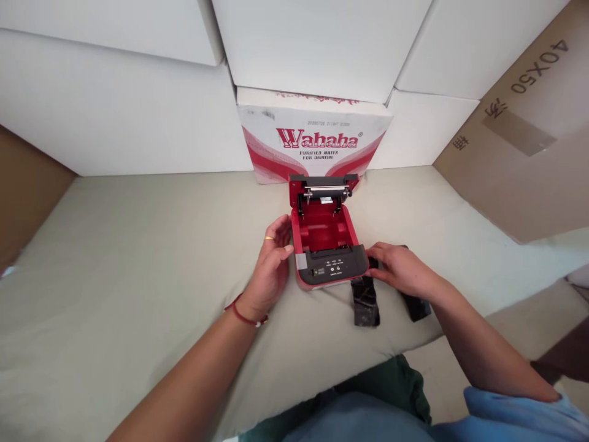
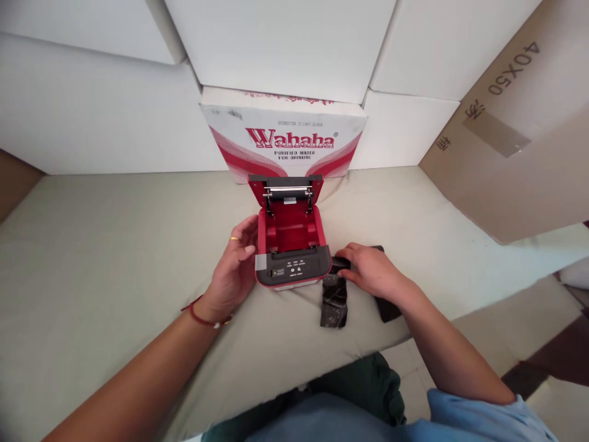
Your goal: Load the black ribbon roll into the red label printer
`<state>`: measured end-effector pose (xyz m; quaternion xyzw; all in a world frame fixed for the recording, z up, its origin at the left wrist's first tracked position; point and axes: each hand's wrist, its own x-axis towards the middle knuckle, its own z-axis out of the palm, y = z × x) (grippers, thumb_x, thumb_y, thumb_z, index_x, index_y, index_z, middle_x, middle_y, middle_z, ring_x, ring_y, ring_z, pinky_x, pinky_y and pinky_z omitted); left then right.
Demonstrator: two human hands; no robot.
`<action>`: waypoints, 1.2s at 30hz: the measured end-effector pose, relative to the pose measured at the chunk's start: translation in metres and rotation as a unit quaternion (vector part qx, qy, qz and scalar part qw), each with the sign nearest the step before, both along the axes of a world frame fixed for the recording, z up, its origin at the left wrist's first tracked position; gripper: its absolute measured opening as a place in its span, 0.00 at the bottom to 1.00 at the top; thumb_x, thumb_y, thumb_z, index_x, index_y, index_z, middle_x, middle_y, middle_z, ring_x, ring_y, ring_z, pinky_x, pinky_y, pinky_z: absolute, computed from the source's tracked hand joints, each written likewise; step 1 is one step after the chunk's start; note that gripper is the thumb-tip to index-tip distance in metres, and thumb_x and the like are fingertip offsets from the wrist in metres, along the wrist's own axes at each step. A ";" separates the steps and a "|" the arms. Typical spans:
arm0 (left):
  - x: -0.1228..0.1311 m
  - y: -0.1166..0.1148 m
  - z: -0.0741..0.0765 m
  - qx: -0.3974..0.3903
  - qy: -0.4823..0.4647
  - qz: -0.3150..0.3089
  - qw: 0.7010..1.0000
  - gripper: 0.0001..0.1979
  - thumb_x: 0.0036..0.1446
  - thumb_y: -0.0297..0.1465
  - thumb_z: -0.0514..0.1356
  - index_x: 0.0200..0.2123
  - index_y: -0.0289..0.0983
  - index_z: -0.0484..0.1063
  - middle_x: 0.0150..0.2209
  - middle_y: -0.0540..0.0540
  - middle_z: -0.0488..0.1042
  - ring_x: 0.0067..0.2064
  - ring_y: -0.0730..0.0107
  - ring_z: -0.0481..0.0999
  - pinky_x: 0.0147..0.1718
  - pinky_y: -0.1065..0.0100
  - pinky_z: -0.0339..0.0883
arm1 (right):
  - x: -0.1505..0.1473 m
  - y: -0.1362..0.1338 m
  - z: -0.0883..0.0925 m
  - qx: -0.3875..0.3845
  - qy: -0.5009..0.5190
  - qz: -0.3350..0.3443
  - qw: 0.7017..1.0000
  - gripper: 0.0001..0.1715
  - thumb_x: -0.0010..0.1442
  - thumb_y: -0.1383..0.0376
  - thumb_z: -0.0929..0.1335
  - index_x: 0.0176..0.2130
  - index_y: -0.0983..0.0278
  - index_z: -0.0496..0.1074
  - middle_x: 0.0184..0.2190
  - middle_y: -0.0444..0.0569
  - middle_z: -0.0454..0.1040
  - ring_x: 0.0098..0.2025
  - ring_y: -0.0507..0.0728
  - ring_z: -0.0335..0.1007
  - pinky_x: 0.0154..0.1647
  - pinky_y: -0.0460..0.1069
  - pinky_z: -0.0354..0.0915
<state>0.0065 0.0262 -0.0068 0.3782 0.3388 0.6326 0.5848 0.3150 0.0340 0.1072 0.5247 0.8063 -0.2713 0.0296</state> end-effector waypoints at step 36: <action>0.014 -0.052 0.025 0.378 0.521 0.167 0.747 0.38 0.71 0.31 0.66 0.81 0.51 0.66 0.65 0.44 0.88 0.69 0.46 0.84 0.84 0.38 0.53 | -0.131 0.049 0.049 0.121 -0.122 0.035 0.984 0.20 0.76 0.68 0.70 0.62 0.62 0.83 0.52 0.59 0.91 0.52 0.66 0.88 0.49 0.53 0.72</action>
